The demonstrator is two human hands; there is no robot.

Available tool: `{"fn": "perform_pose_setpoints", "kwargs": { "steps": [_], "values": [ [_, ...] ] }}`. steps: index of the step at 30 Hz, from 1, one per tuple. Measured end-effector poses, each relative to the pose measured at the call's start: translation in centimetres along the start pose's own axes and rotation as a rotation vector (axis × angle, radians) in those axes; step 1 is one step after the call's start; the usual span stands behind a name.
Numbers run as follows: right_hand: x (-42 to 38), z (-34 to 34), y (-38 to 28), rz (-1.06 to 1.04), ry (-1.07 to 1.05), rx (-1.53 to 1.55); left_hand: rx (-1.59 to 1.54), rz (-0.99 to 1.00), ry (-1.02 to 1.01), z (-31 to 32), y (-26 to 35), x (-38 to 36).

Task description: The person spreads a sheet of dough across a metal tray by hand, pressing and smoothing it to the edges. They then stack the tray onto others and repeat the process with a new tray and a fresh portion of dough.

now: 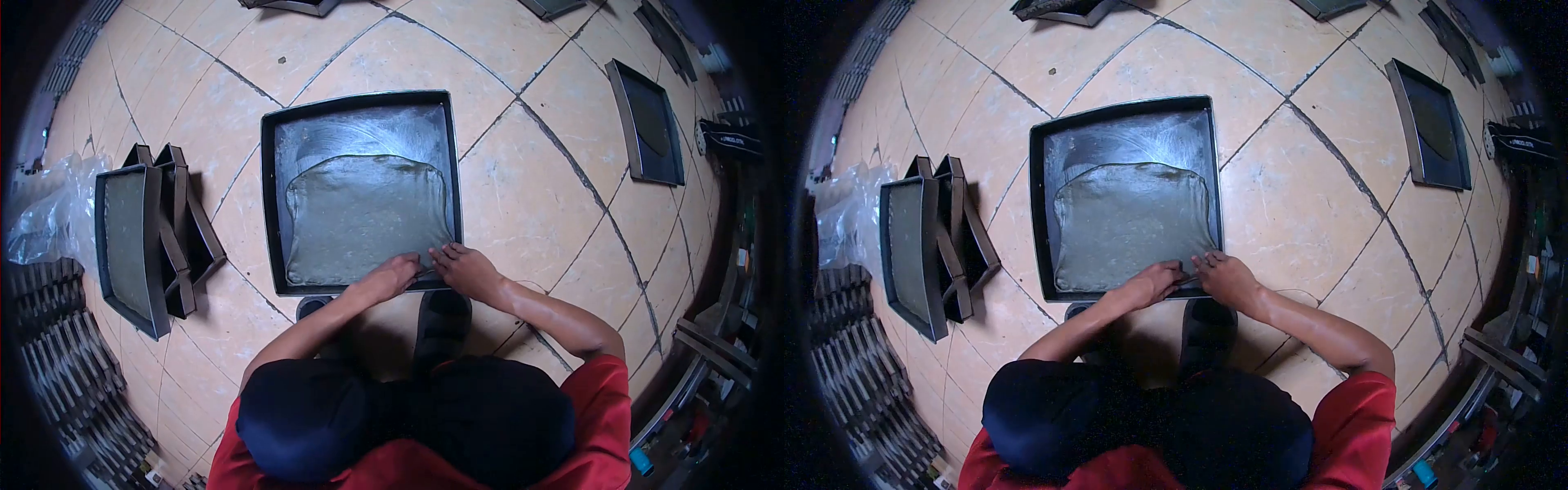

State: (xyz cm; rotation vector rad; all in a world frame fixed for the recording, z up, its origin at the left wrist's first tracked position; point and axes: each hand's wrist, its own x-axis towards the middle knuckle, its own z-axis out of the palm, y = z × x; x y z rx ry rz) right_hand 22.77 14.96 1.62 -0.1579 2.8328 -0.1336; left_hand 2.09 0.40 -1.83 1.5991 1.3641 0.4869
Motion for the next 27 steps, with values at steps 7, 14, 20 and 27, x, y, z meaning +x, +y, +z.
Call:
{"fn": "perform_pose_setpoints", "kwargs": {
  "steps": [7, 14, 20, 27],
  "values": [
    [3.1, 0.3, -0.8, 0.07, 0.064, 0.362, 0.228, -0.064, 0.142, -0.4, -0.6, 0.2],
    [1.6, 1.1, 0.6, -0.036, 0.049, 0.454, 0.28, 0.054, -0.002, -1.3, 0.4, -1.7],
    [0.5, 1.3, -0.4, 0.042, -0.155, 0.402, 0.089, 0.134, 0.038, 0.2, 0.3, -2.2],
    [2.1, 1.1, -2.3, 0.121, 0.012, 0.447, 0.017, -0.027, -0.02, -3.0, 0.3, -6.2]
  ]
}}
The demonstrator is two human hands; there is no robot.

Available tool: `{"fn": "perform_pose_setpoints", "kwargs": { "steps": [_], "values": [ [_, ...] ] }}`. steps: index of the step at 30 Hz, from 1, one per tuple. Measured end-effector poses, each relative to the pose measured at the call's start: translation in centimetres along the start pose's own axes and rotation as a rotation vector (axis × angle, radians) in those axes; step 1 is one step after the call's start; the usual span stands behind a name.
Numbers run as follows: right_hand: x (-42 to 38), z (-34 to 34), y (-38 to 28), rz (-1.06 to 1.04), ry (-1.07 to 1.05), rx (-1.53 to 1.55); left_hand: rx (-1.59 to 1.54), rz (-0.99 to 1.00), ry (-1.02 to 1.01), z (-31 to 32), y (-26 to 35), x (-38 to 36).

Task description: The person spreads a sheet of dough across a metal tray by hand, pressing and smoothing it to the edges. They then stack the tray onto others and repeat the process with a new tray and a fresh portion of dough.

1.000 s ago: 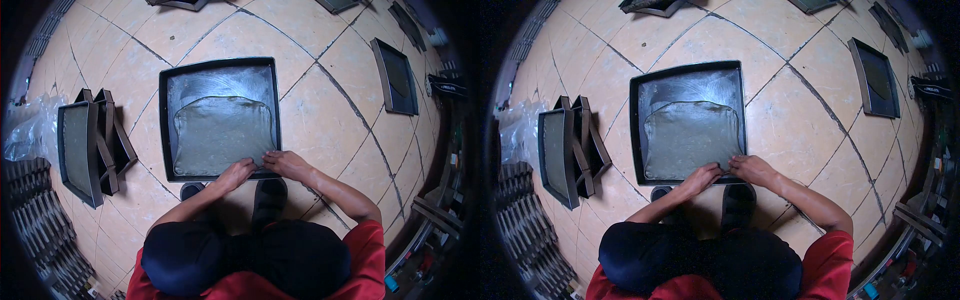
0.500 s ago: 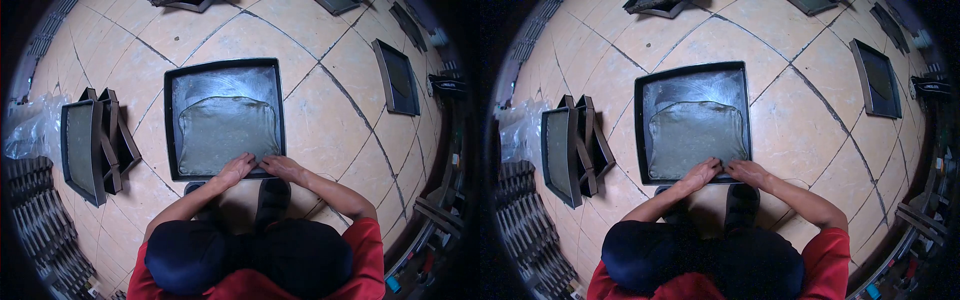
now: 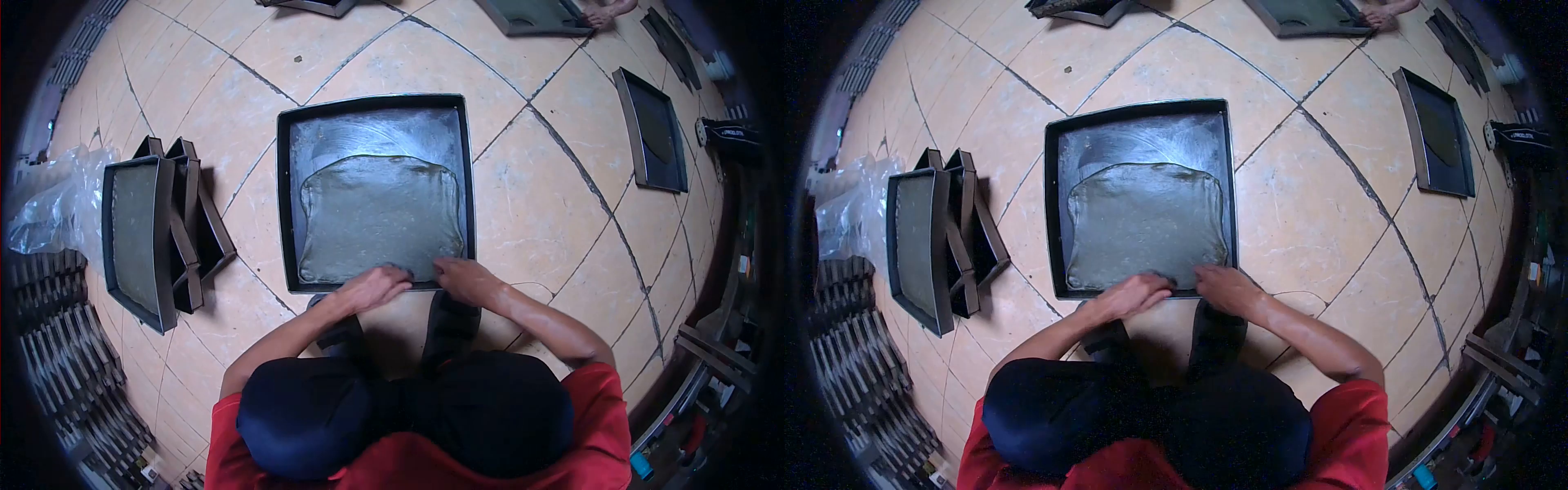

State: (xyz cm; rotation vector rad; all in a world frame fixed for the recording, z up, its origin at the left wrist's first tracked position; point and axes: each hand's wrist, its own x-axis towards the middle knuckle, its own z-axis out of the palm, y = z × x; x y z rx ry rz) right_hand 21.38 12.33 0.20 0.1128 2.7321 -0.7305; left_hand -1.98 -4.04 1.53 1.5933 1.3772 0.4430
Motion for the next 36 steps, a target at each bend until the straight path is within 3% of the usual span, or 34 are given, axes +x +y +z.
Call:
{"fn": "perform_pose_setpoints", "kwargs": {
  "steps": [3, 5, 6, 9, 12, 14, 18, 19, 20, 21, 22, 23, 25, 27, 29, 32, 36],
  "values": [
    [0.9, -1.1, -4.1, 0.031, 0.157, 0.287, 0.035, -0.075, 0.097, -1.1, -0.5, -2.4],
    [0.8, 2.1, -4.0, 0.01, 0.207, 0.201, 0.034, -0.021, 0.104, -0.5, -1.3, -4.5],
    [1.3, 1.9, -4.1, -0.002, 0.231, 0.153, -0.012, -0.096, 0.154, -1.4, -0.5, -5.4],
    [3.0, 1.3, -4.7, 0.088, -0.071, 0.052, 0.034, -0.2, 0.136, -2.1, -2.3, -8.0],
    [4.9, 3.7, -5.5, 0.022, 0.225, 0.163, 0.061, -0.17, 0.062, -2.9, -2.5, -7.9],
    [5.0, 3.8, -5.0, -0.054, 0.222, 0.115, -0.005, -0.191, 0.003, -5.1, -2.5, -6.7],
    [4.6, 0.3, 0.9, -0.034, 0.106, 0.188, 0.488, -0.079, 0.543, -12.5, -7.9, -5.7],
    [4.4, -1.3, 3.1, 0.152, 0.109, 0.246, 0.573, -0.179, 0.662, -14.1, -9.5, -5.4],
    [3.8, -5.3, 3.8, 0.267, 0.119, 0.17, 0.827, -0.096, 0.786, -14.9, -10.7, -5.4],
    [3.6, -5.6, 6.7, 0.204, 0.312, -0.088, 0.78, -0.287, 0.583, -15.5, -11.0, -5.9],
    [3.3, -8.8, 6.0, 0.358, 0.445, -0.147, 0.729, -0.211, 0.55, -15.0, -11.1, -5.8],
    [3.3, -9.0, 6.7, 0.456, 0.801, -0.355, 0.678, -0.134, 0.517, -14.3, -11.0, -5.8],
    [4.0, -10.1, 3.9, 0.556, 0.96, -0.374, 0.636, -0.132, 0.506, -11.0, -9.1, -5.0],
    [3.5, -5.2, 3.6, 0.285, 0.647, 0.126, 0.527, -0.075, 0.541, -7.4, -7.4, -4.0],
    [3.5, -2.9, -1.9, 0.143, 0.618, -0.011, 0.49, -0.052, 0.573, -4.2, -6.1, -3.7],
    [1.7, -1.4, -4.1, 0.196, 0.656, 0.09, 0.447, -0.078, 0.576, -0.3, -4.8, -5.7],
    [-0.5, -0.2, -5.7, 0.19, 0.456, 0.309, 0.262, -0.189, 0.488, 1.1, -3.2, -8.0]
  ]
}}
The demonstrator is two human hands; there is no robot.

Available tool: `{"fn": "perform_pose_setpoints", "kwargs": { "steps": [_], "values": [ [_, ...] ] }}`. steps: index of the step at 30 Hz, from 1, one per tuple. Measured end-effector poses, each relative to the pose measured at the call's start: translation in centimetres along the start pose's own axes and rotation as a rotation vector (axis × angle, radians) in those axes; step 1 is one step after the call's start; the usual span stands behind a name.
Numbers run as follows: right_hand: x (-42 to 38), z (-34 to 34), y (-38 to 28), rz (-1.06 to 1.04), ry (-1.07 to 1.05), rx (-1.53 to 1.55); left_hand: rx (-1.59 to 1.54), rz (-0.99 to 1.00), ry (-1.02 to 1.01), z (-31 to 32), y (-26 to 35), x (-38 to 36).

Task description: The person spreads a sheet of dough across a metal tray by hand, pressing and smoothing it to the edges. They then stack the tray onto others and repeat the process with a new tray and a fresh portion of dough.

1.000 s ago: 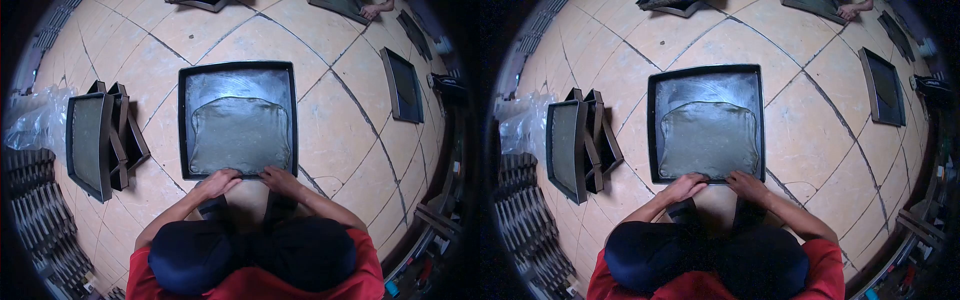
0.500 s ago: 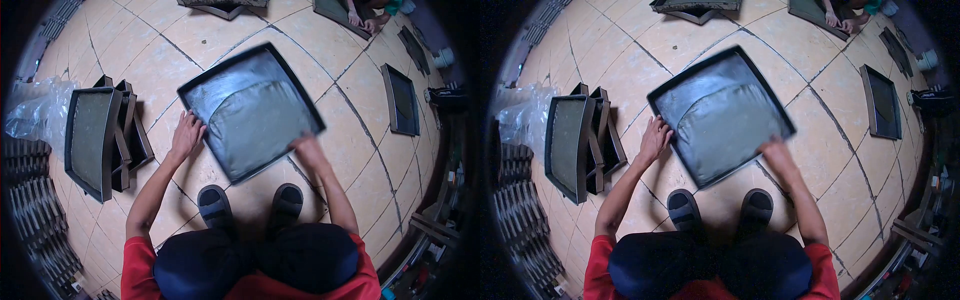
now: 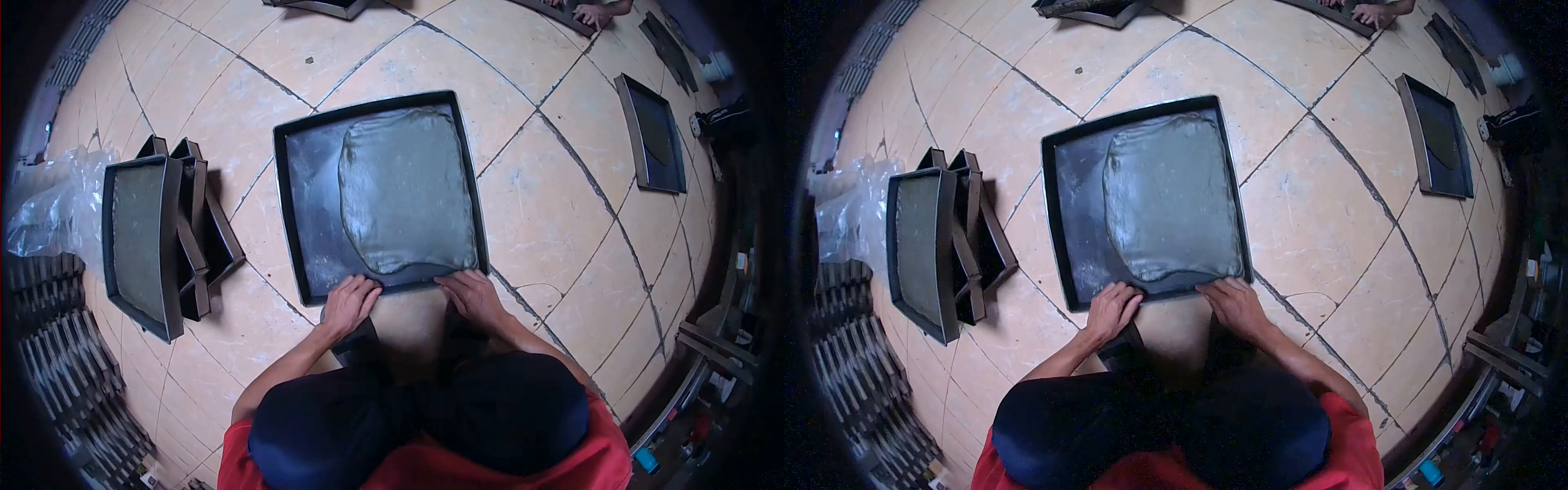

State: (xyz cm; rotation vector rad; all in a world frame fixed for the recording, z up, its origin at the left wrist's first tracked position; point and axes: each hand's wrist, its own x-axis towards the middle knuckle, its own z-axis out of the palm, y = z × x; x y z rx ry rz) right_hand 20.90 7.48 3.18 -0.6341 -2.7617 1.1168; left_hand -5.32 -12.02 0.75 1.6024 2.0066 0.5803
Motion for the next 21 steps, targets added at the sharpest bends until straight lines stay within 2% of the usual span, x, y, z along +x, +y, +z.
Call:
{"fn": "perform_pose_setpoints", "kwargs": {
  "steps": [2, 6, 8, 11, 15, 17, 20, 21],
  "values": [
    [0.5, 1.5, 1.2, 0.059, -0.012, 0.097, -0.095, -0.086, -0.096, -0.5, 0.9, 0.7],
    [4.2, 1.3, 1.0, 0.166, 0.013, 0.207, -0.209, 0.114, -0.075, 0.5, 3.1, 6.4],
    [5.1, 3.2, 2.4, 0.141, 0.036, 0.153, -0.17, 0.204, -0.063, 2.7, 2.7, 8.7],
    [5.1, 4.5, 3.9, 0.097, 0.056, 0.117, -0.055, 0.254, -0.216, 3.5, 1.7, 10.2],
    [5.1, 3.6, 3.2, -0.055, 0.103, 0.067, -0.039, 0.301, -0.258, 2.6, 1.5, 9.7],
    [5.1, 2.8, 3.7, -0.067, -0.032, 0.185, -0.157, 0.372, -0.244, 2.3, 1.3, 8.9],
    [3.8, 2.8, 3.7, -0.103, -0.164, 0.201, -0.077, 0.413, -0.48, 1.8, 0.6, 7.7],
    [3.5, 2.8, 3.6, -0.124, -0.197, 0.177, -0.052, 0.395, -0.47, 1.4, 1.0, 7.3]
  ]
}}
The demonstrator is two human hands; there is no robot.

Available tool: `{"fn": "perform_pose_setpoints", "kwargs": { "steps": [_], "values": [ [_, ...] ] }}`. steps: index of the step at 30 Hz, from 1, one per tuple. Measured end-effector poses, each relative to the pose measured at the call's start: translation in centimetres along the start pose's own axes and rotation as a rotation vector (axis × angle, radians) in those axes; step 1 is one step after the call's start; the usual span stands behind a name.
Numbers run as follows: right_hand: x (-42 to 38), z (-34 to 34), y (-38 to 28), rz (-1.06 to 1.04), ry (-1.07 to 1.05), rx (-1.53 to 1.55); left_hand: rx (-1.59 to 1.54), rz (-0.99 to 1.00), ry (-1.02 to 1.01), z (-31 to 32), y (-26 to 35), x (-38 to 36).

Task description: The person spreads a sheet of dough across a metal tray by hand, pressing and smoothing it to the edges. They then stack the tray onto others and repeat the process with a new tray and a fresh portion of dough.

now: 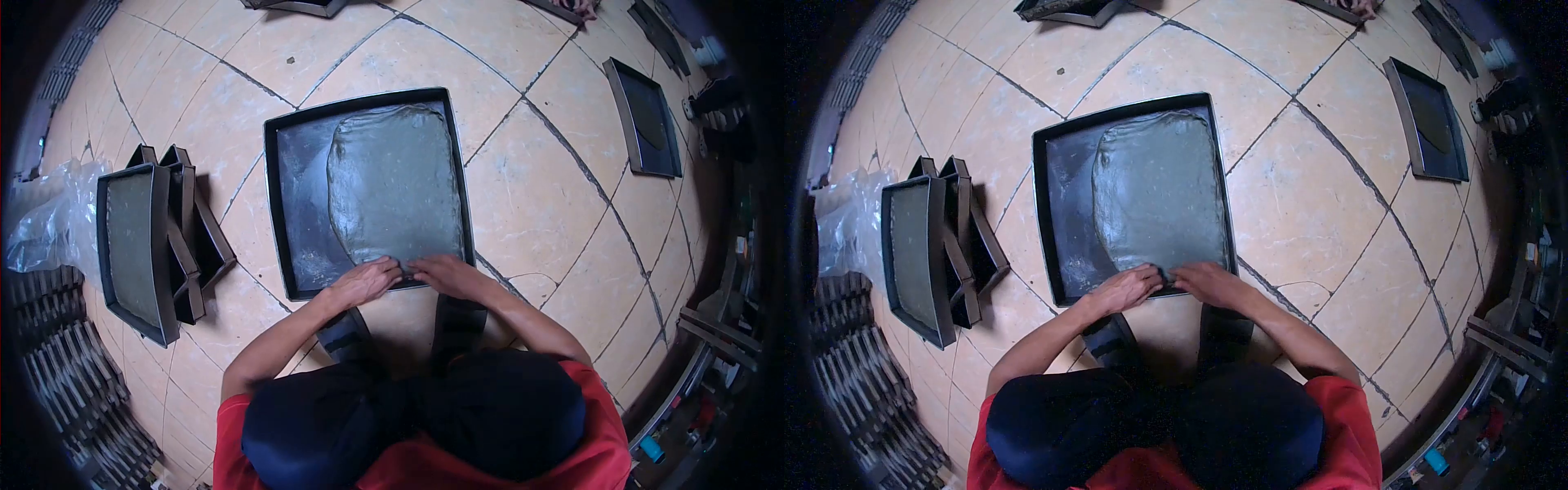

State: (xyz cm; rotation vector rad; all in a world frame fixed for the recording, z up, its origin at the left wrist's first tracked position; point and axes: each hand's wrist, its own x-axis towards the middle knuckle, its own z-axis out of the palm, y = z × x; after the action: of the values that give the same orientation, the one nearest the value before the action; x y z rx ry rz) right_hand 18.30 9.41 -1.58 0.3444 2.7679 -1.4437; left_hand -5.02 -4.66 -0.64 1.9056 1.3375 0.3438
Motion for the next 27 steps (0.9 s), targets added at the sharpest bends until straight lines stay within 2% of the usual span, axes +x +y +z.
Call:
{"fn": "perform_pose_setpoints", "kwargs": {
  "steps": [2, 3, 5, 8, 9, 11, 14, 17, 18, 20, 23, 26, 27],
  "values": [
    [0.1, -1.7, -3.6, 0.174, -0.245, -0.091, 0.041, -0.048, 0.011, -0.3, 1.8, -1.2],
    [0.0, -2.2, -5.0, 0.262, -0.369, -0.136, 0.072, 0.009, 0.078, 0.4, 2.0, -2.1],
    [-1.4, -1.2, -4.1, 0.142, -0.238, -0.132, 0.141, 0.127, 0.216, 1.3, 1.7, -3.3],
    [-1.9, -2.6, -0.9, -0.036, -0.077, -0.301, -0.006, -0.309, -0.224, -1.9, 3.1, -1.9],
    [-1.6, -3.5, 0.1, -0.096, -0.032, -0.388, -0.021, -0.285, -0.078, -1.7, 3.1, -1.1],
    [-1.3, -5.4, -0.1, -0.052, -0.076, -0.503, -0.059, -0.235, 0.215, -0.5, 3.3, 1.3],
    [-1.1, -5.6, -0.2, -0.009, -0.164, -0.606, -0.317, -0.22, 0.21, 2.3, 2.7, 5.9],
    [-0.8, -5.0, 0.5, 0.014, -0.196, -0.64, -0.184, -0.177, 0.232, 4.5, 2.1, 7.7],
    [-0.8, -4.9, 0.7, 0.016, -0.198, -0.643, -0.178, -0.228, 0.229, 5.5, 2.0, 7.9],
    [-1.3, -5.4, 1.3, -0.112, -0.163, -0.58, -0.152, -0.329, 0.233, 6.6, 1.7, 8.1],
    [-1.7, -6.2, 2.1, -0.199, -0.222, -0.509, -0.235, -0.154, 0.231, 6.2, 2.1, 7.4],
    [-2.7, -5.9, 1.3, -0.176, -0.302, -0.451, -0.133, -0.128, 0.001, 5.3, 2.5, 6.8],
    [-2.8, -6.1, 1.1, -0.165, -0.322, -0.442, -0.146, -0.102, 0.029, 4.7, 2.9, 6.4]
  ]
}}
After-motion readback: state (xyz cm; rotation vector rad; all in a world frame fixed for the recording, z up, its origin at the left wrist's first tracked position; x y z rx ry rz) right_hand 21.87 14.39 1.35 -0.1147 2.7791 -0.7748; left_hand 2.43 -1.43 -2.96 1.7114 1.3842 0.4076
